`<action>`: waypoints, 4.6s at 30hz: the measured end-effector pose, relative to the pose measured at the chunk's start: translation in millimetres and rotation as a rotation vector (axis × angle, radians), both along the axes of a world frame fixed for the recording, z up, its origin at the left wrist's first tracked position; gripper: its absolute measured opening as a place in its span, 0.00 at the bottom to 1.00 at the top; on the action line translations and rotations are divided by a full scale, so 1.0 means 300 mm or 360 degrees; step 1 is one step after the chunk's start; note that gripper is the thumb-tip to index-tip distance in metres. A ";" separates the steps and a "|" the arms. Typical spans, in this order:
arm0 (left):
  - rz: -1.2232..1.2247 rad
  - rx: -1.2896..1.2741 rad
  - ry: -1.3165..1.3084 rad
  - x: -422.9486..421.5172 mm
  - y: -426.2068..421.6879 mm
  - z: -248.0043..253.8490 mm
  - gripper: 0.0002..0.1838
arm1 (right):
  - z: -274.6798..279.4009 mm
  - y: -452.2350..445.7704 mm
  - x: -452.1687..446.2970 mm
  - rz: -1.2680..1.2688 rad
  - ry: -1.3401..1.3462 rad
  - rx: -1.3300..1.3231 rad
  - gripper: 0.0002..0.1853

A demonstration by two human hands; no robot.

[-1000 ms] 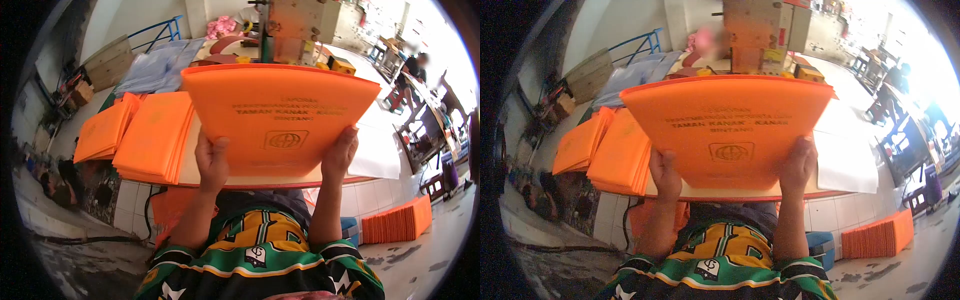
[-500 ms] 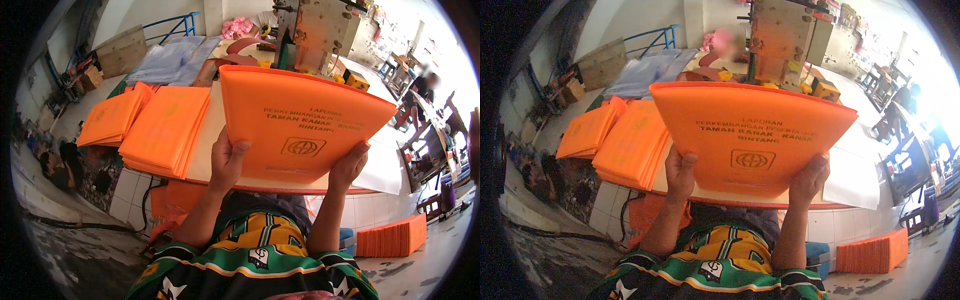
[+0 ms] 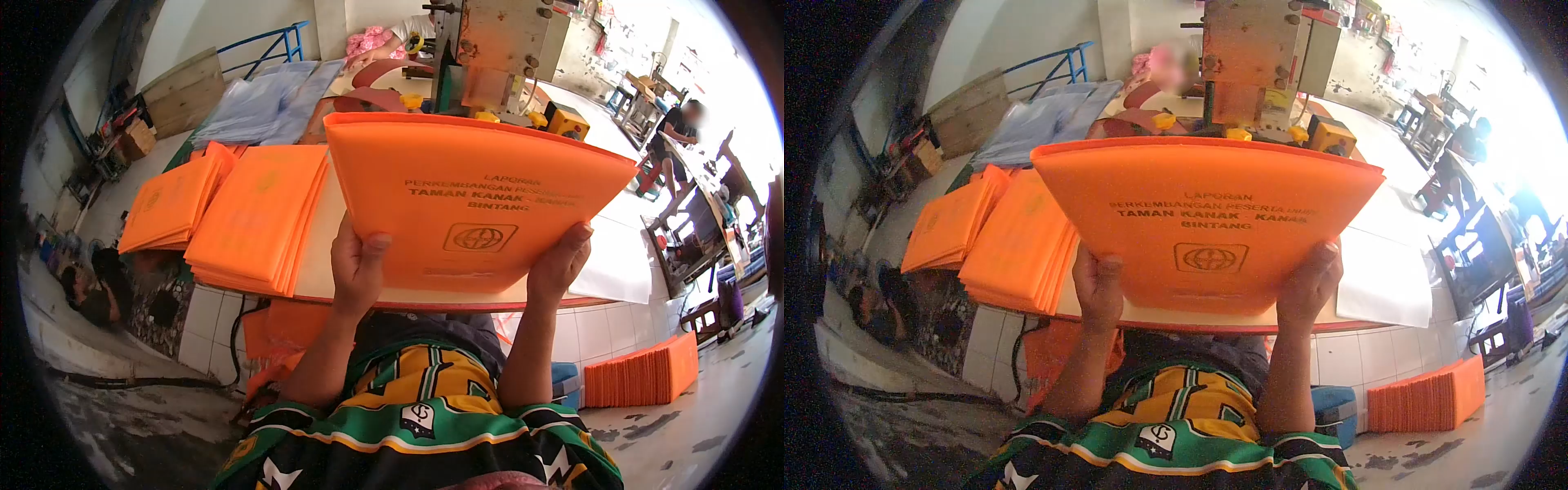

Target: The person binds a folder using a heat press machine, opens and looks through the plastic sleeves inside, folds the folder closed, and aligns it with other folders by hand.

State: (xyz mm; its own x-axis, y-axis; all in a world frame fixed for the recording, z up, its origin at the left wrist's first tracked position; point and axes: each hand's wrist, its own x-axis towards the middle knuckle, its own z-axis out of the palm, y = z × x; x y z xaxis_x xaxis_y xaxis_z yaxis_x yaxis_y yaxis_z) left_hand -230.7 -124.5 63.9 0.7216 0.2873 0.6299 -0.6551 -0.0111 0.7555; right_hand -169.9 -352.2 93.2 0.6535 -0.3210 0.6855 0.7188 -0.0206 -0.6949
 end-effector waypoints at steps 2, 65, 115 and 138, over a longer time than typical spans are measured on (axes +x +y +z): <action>-0.0020 -0.0014 -0.0024 0.009 0.003 -0.006 0.34 | -0.005 -0.007 0.009 0.0003 -0.0010 -0.0026 0.34; -0.0265 -0.0157 0.0202 -0.020 0.063 -0.299 0.20 | -0.446 -0.152 -0.044 0.0560 0.0286 -0.0163 0.33; -0.0116 -0.0745 0.0131 0.018 0.044 -0.279 0.21 | -0.441 -0.117 -0.065 0.0456 0.0348 -0.0257 0.31; -0.0530 -0.0723 0.0260 0.024 0.132 -0.432 0.40 | -0.443 -0.106 -0.055 0.0419 0.0331 -0.0230 0.32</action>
State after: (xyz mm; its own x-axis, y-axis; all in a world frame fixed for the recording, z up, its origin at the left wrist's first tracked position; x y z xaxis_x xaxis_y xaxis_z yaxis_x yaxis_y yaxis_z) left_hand -223.6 -84.8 -65.6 0.8968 0.2436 0.3694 -0.4422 0.5242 0.7278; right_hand -186.4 -383.9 -39.7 0.8311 -0.0327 0.5551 0.5561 0.0380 -0.8303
